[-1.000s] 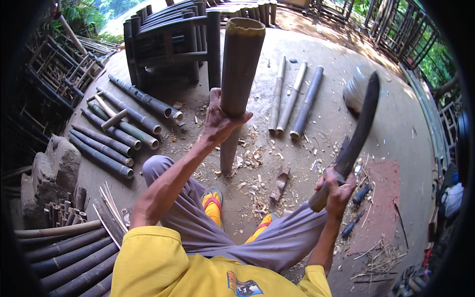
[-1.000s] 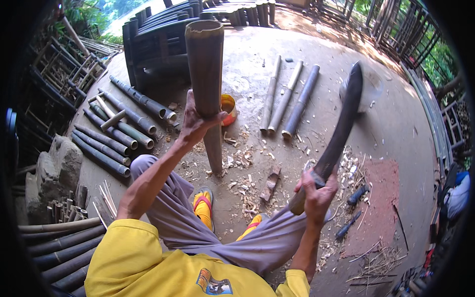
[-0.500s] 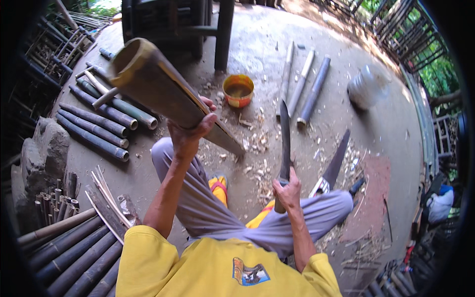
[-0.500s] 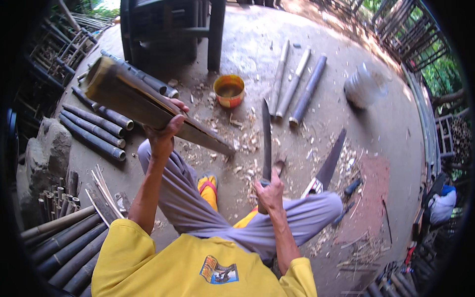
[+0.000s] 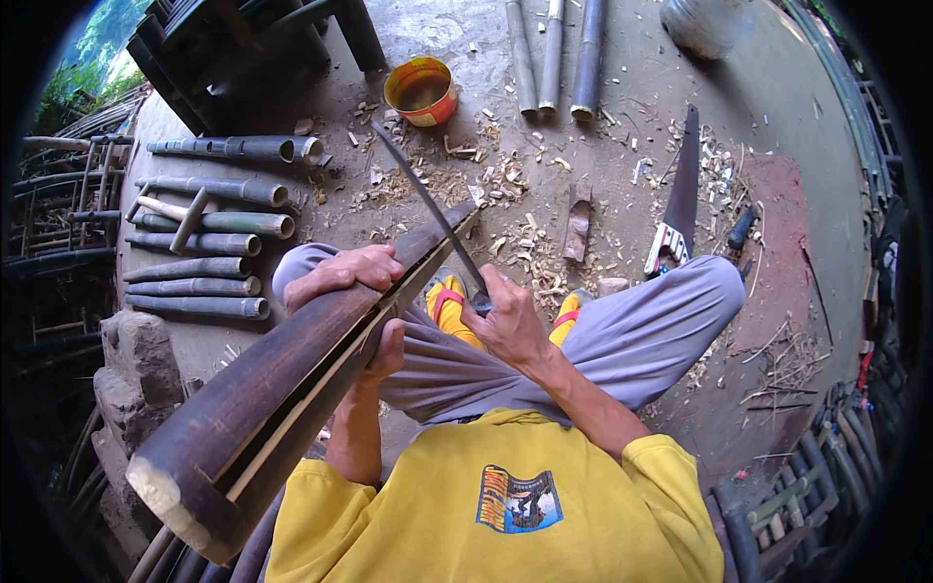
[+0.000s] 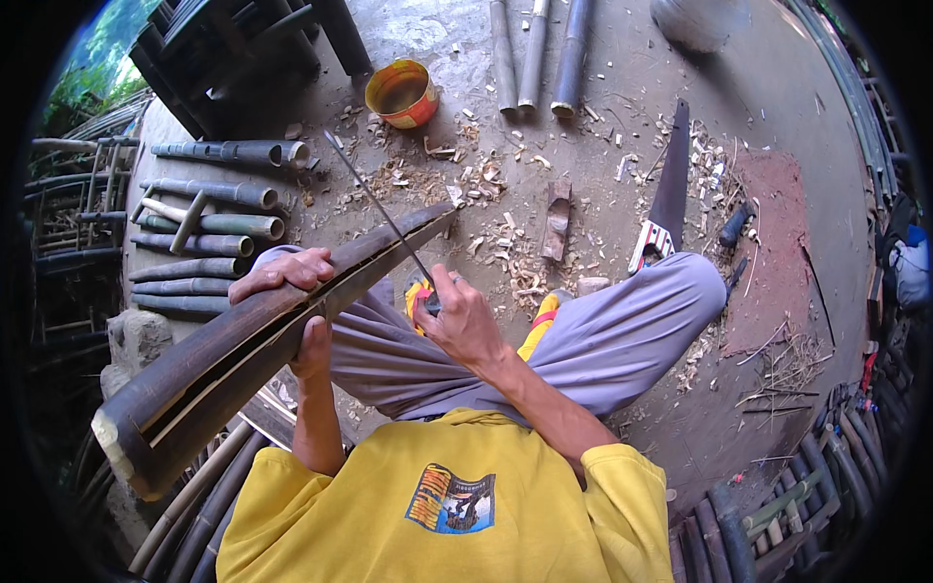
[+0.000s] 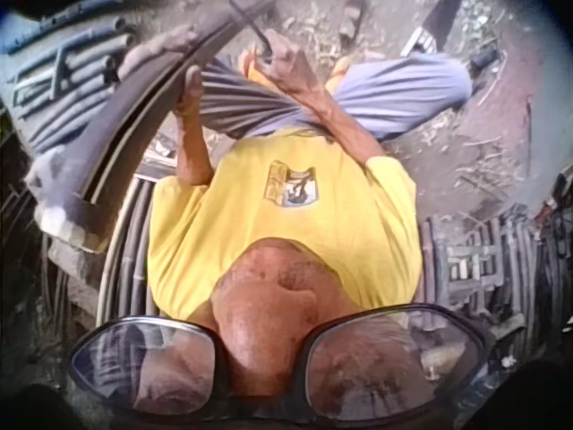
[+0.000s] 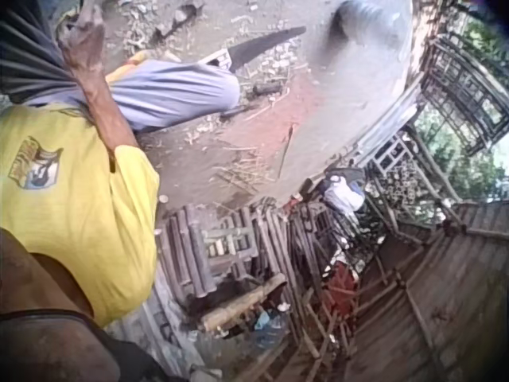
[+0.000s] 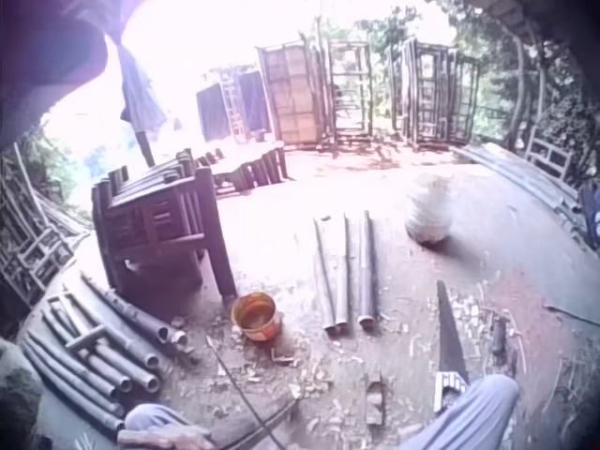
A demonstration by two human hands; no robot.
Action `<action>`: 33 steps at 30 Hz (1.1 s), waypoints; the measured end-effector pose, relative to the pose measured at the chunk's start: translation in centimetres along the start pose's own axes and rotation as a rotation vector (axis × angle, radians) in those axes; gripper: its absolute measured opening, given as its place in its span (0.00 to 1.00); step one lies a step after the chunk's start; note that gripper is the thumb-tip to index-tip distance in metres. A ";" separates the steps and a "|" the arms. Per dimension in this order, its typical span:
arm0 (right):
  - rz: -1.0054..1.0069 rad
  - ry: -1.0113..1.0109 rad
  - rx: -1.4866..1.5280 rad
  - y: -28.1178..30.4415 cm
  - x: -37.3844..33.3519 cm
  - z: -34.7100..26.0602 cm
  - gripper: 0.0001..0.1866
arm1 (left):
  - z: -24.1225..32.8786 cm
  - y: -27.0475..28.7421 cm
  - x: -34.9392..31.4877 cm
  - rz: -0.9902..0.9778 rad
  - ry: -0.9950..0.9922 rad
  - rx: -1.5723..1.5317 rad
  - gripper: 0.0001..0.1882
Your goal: The person uses a saw and a knife to shape and hollow out a segment of bamboo, striking a tool with a wooden block and scraping the inner and outer surfaces.
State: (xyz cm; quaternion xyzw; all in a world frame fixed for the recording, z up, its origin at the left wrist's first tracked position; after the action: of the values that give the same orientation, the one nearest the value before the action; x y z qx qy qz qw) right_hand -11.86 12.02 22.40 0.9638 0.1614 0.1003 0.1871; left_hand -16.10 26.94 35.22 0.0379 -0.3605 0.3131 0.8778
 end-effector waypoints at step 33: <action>-0.130 0.025 -0.155 -2.9 0.7 -1.0 0.16 | 0.8 2.6 -0.7 0.032 0.031 0.055 0.28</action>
State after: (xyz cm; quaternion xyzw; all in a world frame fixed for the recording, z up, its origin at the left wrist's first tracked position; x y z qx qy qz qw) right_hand -12.25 15.18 22.24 0.9325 0.2178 0.1122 0.2653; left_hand -18.47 28.41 34.93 0.0513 -0.3387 0.3375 0.8768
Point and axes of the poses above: each hand's wrist, its own x-axis towards the middle knuckle, its own y-axis out of the back of the hand, z = x × y, the point moved 7 cm from there along x, towards the middle knuckle, and after that the axes turned 13 degrees about z, right-handed, at the moved point
